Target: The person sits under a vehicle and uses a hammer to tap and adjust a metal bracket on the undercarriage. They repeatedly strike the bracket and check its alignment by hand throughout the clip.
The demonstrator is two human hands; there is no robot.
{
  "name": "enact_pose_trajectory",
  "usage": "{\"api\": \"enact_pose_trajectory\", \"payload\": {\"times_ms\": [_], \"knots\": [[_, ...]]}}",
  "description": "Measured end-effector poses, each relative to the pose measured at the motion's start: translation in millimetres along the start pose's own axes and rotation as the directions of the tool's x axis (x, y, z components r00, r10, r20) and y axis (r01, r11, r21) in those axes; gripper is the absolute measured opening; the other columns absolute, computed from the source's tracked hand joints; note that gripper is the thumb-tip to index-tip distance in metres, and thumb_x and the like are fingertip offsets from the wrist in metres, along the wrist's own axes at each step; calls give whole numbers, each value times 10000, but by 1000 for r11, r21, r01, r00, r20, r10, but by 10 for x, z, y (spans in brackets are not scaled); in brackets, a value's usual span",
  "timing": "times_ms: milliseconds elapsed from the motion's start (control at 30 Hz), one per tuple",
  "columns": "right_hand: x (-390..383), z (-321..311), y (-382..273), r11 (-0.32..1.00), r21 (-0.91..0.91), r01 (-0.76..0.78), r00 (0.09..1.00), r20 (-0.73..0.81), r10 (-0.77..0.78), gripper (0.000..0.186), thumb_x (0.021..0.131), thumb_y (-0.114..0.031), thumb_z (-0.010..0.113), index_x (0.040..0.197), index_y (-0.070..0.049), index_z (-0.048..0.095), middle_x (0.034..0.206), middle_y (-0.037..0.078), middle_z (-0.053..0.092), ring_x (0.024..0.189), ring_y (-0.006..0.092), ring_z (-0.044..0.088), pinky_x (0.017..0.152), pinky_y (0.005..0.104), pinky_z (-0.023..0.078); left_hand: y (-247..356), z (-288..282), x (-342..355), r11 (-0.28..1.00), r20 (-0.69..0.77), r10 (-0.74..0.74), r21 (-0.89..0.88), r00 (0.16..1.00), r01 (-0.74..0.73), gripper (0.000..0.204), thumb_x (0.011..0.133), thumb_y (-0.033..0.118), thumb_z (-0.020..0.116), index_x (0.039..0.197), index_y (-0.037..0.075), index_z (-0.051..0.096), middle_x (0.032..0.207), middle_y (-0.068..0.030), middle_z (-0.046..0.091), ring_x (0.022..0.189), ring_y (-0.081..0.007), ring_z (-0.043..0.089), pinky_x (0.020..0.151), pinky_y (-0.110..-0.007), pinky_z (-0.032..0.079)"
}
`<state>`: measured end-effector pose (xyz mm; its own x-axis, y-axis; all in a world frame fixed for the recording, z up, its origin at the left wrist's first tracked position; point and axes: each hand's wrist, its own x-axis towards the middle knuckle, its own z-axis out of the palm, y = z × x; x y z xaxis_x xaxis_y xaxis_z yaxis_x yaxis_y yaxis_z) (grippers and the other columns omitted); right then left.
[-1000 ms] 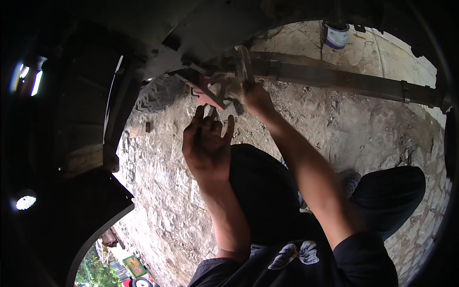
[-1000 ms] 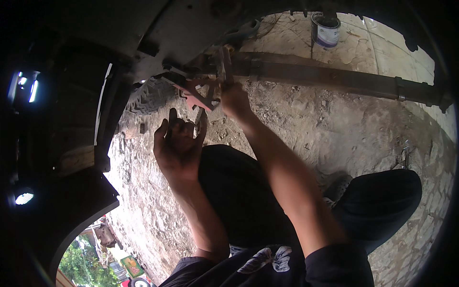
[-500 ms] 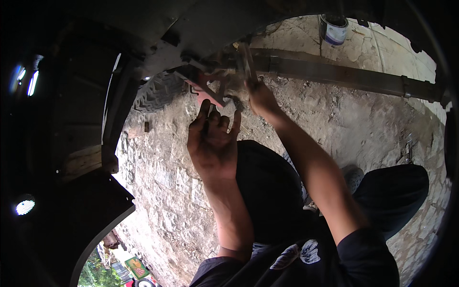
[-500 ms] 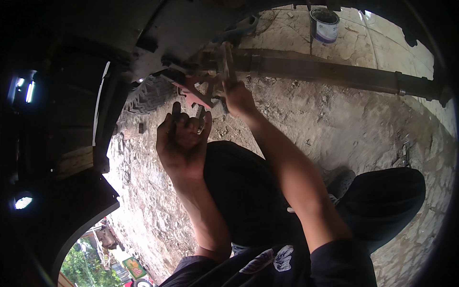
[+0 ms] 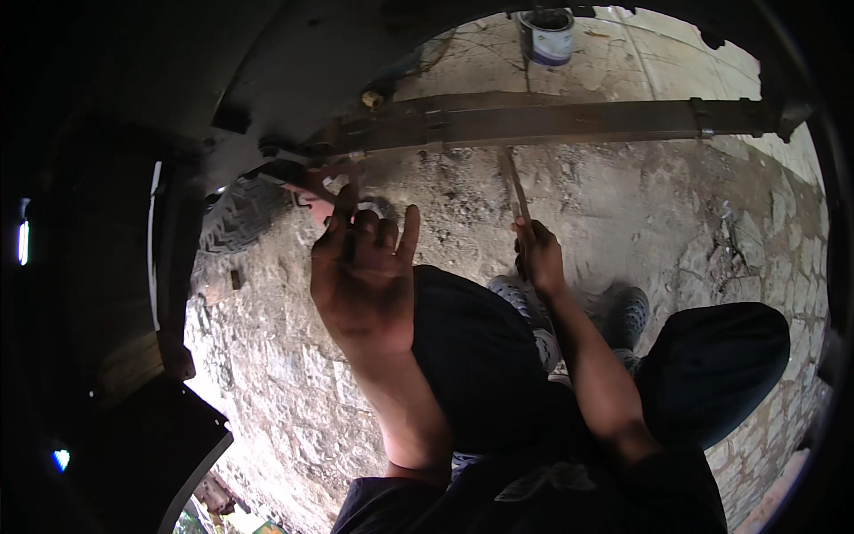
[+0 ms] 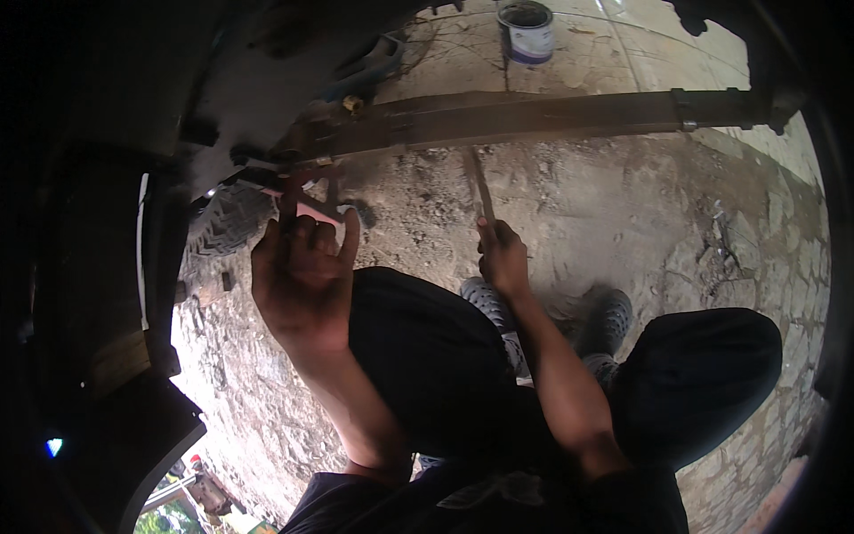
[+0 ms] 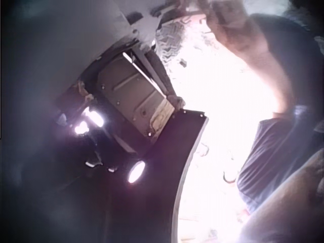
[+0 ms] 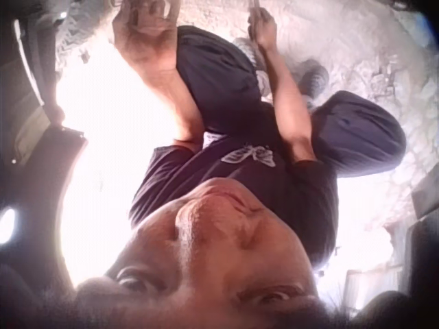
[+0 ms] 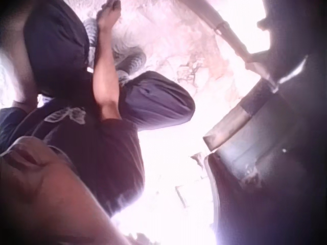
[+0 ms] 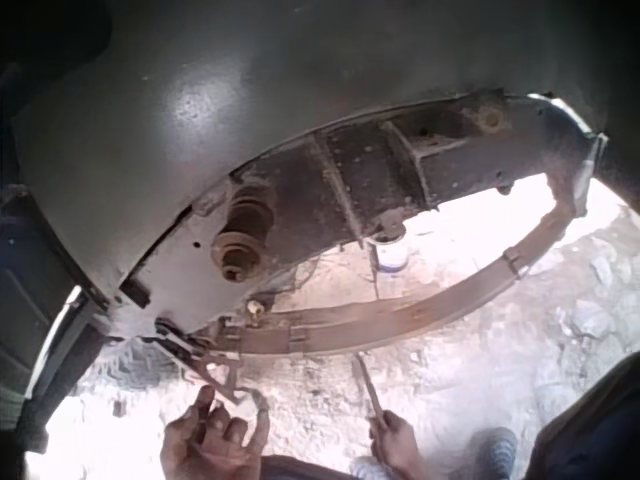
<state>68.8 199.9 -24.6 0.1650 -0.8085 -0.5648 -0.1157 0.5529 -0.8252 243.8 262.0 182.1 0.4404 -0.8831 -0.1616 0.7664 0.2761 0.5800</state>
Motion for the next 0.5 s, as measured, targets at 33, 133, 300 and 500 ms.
{"api": "enact_pose_trajectory", "payload": {"times_ms": [33,133,300,500], "knots": [[-45,-92,-165,999,49,-22,1000,6,21,510,1006,-513,525,958,-21,651,701,66,606,527,144,574,495,331,430,-58,94,18,999,-90,37,30,995,-34,507,932,242,633,1358,-16,539,906,-36,641,870,-184,585,1132,-505,364],[-191,-367,-374,1000,13,5,1000,15,-5,473,1016,-476,544,1028,-14,642,703,49,591,497,127,531,473,318,413,-90,40,74,997,103,-32,-62,994,38,494,940,249,617,1349,-19,544,894,-45,618,848,-189,565,1104,-495,372],[-620,-792,-853,999,39,24,994,-104,-19,386,1005,-448,586,1092,-72,595,718,-14,505,494,80,446,426,278,332,-240,202,-34,978,216,-86,-169,973,124,511,973,267,580,1373,-46,516,868,-39,540,793,-176,488,1085,-481,376],[-1130,-1645,-1100,925,-332,186,829,-453,-329,498,991,-326,635,1422,-99,532,726,36,574,546,107,522,525,294,424,-576,609,-87,982,169,-168,-60,971,180,411,982,201,583,1300,-58,560,810,-49,515,771,-179,487,1081,-478,373]]}}
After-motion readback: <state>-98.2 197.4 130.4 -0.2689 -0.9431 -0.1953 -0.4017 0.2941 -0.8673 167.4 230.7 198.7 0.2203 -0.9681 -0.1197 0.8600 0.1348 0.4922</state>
